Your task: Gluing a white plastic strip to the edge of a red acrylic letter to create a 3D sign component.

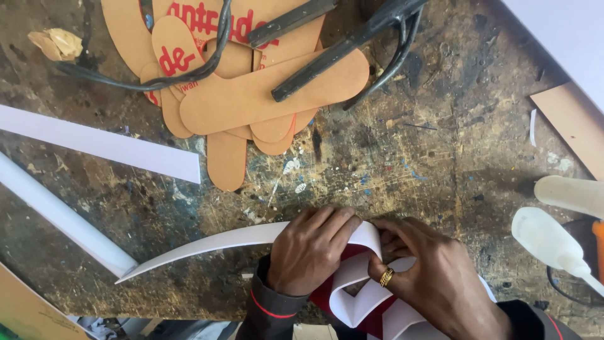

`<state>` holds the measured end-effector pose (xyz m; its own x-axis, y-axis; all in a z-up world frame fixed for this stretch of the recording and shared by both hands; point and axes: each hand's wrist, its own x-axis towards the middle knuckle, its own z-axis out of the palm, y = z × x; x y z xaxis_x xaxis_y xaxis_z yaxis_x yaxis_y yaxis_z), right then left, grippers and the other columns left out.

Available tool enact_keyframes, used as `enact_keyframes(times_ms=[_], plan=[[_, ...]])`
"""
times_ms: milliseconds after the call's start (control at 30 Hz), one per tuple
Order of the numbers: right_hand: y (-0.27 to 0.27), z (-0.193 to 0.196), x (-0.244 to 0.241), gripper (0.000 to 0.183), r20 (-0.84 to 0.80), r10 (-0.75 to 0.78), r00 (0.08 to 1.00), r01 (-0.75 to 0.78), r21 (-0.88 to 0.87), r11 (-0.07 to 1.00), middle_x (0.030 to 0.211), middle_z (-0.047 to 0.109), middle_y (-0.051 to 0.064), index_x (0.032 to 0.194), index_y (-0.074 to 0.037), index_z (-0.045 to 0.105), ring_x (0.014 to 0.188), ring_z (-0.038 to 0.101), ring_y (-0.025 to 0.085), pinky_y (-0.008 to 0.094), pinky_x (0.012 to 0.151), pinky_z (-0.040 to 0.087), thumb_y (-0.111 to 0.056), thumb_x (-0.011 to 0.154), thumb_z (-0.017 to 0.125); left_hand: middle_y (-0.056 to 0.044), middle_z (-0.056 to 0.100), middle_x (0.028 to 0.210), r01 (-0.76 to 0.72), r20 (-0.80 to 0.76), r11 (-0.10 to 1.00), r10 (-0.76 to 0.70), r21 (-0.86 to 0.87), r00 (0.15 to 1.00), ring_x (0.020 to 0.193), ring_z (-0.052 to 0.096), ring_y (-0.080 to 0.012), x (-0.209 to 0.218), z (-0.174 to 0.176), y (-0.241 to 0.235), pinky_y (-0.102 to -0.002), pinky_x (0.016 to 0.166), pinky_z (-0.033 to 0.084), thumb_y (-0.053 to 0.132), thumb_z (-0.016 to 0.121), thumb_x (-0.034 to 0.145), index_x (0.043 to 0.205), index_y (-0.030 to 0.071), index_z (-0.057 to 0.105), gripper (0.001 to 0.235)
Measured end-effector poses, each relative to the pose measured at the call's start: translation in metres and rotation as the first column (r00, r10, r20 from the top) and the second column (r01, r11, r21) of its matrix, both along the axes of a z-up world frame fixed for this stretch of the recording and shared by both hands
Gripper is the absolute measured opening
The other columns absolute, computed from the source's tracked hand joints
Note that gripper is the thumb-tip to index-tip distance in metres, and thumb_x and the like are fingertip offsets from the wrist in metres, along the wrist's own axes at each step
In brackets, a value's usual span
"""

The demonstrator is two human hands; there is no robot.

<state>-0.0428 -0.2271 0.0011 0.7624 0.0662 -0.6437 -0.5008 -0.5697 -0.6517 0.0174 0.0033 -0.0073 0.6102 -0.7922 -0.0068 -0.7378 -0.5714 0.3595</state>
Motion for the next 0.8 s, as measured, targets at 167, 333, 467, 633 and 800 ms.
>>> enact_keyframes(times_ms=[167,333,467,633,800], plan=[[0.001,-0.006,-0.008,0.057,0.236,0.085,0.968,-0.079,-0.038,0.996,0.130,0.085,-0.003,0.140,-0.023,0.081,0.098,0.088,0.017,0.039,0.084,0.069,-0.037,0.085,0.084,-0.009,0.080,0.126,0.029,-0.004,1.000,-0.029,0.002,1.000,0.113,0.073,-0.0293,0.003,0.000,0.001,-0.043,0.087,0.060,-0.008,0.062,0.101,0.125,0.003,0.082,0.033],[0.003,-0.006,-0.016,0.049,0.368,0.201,0.908,-0.154,-0.153,0.976,0.124,0.084,-0.001,0.137,-0.015,0.080,0.091,0.086,0.020,0.041,0.072,0.069,-0.036,0.093,0.076,-0.009,0.081,0.129,0.046,-0.003,0.999,-0.046,-0.002,0.999,0.115,0.074,-0.0293,0.004,0.001,0.002,-0.043,0.088,0.062,-0.003,0.065,0.107,0.126,0.005,0.083,0.027],[0.005,-0.006,-0.019,0.049,0.410,0.167,0.897,-0.109,-0.162,0.981,0.125,0.083,-0.005,0.137,-0.021,0.081,0.095,0.085,0.018,0.040,0.071,0.067,-0.034,0.090,0.078,-0.010,0.081,0.128,0.033,0.002,0.999,-0.033,-0.009,0.999,0.113,0.074,-0.0294,0.000,0.005,0.000,-0.044,0.091,0.062,-0.002,0.065,0.108,0.126,0.004,0.083,0.027],[0.004,-0.009,-0.020,0.048,0.383,0.167,0.909,-0.115,-0.156,0.981,0.126,0.083,-0.005,0.133,-0.021,0.083,0.099,0.084,0.019,0.041,0.074,0.067,-0.038,0.089,0.080,-0.010,0.082,0.129,0.038,-0.006,0.999,-0.038,-0.019,0.999,0.114,0.075,-0.0296,-0.001,-0.001,0.002,-0.045,0.091,0.063,-0.004,0.067,0.105,0.124,0.004,0.084,0.027],[0.004,-0.009,-0.019,0.048,0.401,0.210,0.892,-0.150,-0.176,0.973,0.125,0.081,-0.002,0.135,-0.016,0.081,0.097,0.084,0.021,0.042,0.074,0.066,-0.037,0.092,0.077,-0.014,0.078,0.123,-0.016,-0.012,1.000,0.016,-0.011,1.000,0.109,0.075,-0.0303,0.000,0.007,-0.004,-0.042,0.093,0.062,0.001,0.059,0.111,0.119,0.002,0.080,0.023]])
